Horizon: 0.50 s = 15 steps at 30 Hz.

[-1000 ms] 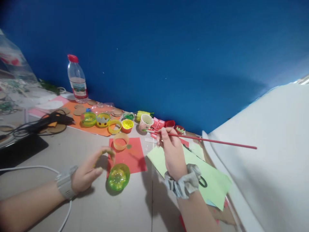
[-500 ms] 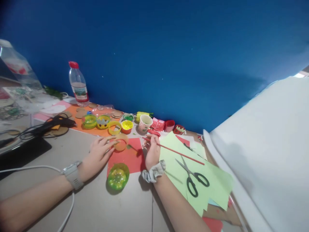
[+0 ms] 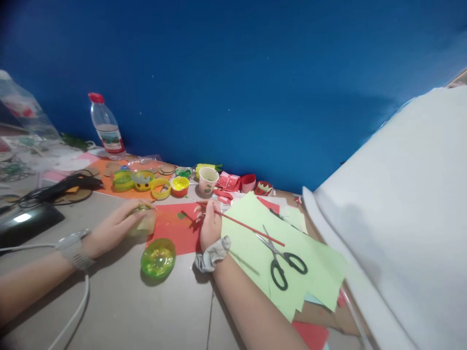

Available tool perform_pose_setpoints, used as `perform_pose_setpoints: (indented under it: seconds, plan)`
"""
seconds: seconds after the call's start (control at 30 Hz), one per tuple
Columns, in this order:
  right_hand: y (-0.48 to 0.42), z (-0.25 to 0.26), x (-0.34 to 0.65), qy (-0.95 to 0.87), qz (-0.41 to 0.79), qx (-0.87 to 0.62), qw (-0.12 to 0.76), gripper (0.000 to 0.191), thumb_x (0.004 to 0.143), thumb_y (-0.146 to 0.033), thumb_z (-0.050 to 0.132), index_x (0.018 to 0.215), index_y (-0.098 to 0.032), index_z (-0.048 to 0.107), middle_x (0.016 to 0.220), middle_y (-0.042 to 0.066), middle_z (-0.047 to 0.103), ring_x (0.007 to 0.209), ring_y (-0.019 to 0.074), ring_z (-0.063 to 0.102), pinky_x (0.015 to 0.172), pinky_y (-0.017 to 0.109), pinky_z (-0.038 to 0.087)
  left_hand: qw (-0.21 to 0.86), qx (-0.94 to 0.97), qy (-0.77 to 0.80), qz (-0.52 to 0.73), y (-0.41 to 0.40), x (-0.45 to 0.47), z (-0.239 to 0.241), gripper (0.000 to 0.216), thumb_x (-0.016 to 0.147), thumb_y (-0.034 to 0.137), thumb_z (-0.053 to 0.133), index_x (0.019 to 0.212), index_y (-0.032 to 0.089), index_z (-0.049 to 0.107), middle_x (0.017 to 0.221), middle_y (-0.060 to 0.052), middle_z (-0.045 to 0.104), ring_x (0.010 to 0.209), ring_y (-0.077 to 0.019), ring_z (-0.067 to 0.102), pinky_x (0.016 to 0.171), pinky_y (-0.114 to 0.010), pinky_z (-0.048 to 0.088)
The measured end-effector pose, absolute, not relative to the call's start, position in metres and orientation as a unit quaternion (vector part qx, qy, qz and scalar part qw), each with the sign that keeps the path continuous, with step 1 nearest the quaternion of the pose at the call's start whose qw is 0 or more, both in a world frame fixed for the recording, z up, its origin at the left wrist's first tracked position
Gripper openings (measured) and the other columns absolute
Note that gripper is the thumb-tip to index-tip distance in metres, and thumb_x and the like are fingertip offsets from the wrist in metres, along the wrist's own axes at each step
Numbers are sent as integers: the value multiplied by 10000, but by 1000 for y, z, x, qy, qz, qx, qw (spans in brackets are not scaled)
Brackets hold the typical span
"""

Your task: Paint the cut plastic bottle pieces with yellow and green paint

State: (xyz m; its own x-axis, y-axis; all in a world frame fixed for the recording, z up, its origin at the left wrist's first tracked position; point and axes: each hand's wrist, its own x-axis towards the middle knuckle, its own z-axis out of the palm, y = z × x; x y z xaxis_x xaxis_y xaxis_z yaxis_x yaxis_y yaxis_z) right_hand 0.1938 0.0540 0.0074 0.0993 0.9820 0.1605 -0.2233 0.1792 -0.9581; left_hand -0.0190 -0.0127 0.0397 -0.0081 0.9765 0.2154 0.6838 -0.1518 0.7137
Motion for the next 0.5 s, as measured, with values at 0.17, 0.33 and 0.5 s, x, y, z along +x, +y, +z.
perform_pose_setpoints:
  seconds: [0.17, 0.33, 0.5]
  plan:
    - [60, 3, 195, -451, 498, -423, 608, 400, 887, -558, 495, 825, -179, 608, 657, -13, 593, 534, 106, 505, 515, 225, 423, 227, 674, 623, 326, -10, -21, 35, 382, 944, 507, 363, 879, 182, 554, 858, -55, 651, 798, -227, 604, 763, -356, 503]
    - [59, 6, 195, -453, 506, -429, 596, 394, 884, -558, 503, 831, -181, 601, 650, -13, 579, 525, 105, 491, 500, 230, 415, 265, 690, 606, 295, -10, -24, 31, 445, 877, 589, 486, 1053, 187, 556, 1000, -70, 675, 895, -259, 634, 801, -372, 514]
    - [58, 9, 192, -466, 510, -434, 579, 364, 879, -555, 533, 829, -195, 556, 645, -32, 581, 506, 88, 474, 471, 208, 411, 284, 695, 607, 260, -10, -24, 36, 461, 781, 573, 657, 985, 170, 563, 894, -51, 666, 782, -235, 631, 698, -346, 511]
